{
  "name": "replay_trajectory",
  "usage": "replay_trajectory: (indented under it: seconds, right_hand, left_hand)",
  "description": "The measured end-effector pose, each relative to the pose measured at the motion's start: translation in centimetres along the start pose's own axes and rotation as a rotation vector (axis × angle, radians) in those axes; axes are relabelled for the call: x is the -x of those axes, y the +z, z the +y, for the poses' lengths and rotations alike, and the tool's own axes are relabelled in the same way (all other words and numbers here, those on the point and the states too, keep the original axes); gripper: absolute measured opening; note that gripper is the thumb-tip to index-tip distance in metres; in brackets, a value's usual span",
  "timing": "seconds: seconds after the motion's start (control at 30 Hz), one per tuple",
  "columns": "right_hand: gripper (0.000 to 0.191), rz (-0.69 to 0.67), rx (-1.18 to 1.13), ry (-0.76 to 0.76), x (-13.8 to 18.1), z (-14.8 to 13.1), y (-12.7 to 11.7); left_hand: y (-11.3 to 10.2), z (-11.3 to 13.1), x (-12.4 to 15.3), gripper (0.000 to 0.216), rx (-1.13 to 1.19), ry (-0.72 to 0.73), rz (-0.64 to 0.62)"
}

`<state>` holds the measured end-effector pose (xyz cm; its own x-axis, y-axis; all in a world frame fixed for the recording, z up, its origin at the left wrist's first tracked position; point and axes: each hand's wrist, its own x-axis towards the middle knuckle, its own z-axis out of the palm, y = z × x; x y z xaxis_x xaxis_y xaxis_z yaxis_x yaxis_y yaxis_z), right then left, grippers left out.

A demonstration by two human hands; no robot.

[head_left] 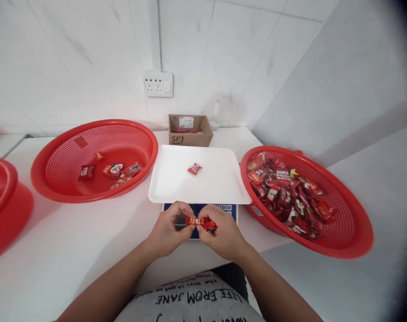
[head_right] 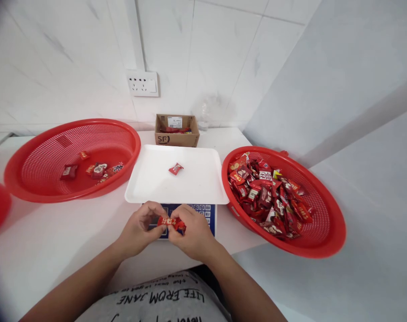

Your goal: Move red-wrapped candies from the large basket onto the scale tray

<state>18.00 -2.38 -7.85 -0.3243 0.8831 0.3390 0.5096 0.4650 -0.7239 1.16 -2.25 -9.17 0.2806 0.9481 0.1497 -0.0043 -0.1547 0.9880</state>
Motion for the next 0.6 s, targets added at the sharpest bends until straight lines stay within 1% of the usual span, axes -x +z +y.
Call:
replay_trajectory:
  seconds: [0.13,0.23,0.27,0.37,0.4,0.43,0.5,0.6]
  right_hand:
    - [0.009,0.004,-0.023,0.016,0.0,0.0,0.0]
    - [0.006,0.005,-0.052,0.042,0.0,-0.1,-0.4]
    - [0.006,0.008,-0.083,0.075,-0.1,-0.2,-0.6]
    - [0.027,-0.023,-0.271,0.258,-0.3,-0.5,-1.2]
    - [0.03,-0.05,-0.33,0.323,-0.3,-0.6,-1.4]
    - [0.027,-0.078,-0.367,0.37,-0.4,-0.7,-1.5]
    - [0.018,-0.109,-0.368,0.407,-0.4,-0.8,-1.5]
    - [0.024,-0.085,-0.338,0.4,-0.3,-0.9,-1.5]
  left_hand:
    - [-0.1,-0.1,0.0,0.024,0.003,0.018,0.011]
    - [-0.1,-0.2,-0.1,0.02,0.012,0.059,0.035]
    - [-0.1,-0.3,-0.1,0.018,0.015,0.078,0.049]
    - [-0.2,-0.8,0.0,0.016,0.015,0.143,0.094]
    - [-0.2,-1.0,0.0,0.017,0.01,0.164,0.106]
    - [-0.3,-1.2,0.1,0.017,0.004,0.183,0.115]
    - [-0.3,-1.3,0.1,0.02,-0.005,0.211,0.12]
    - [-0.3,-1.0,0.0,0.027,-0.001,0.221,0.118]
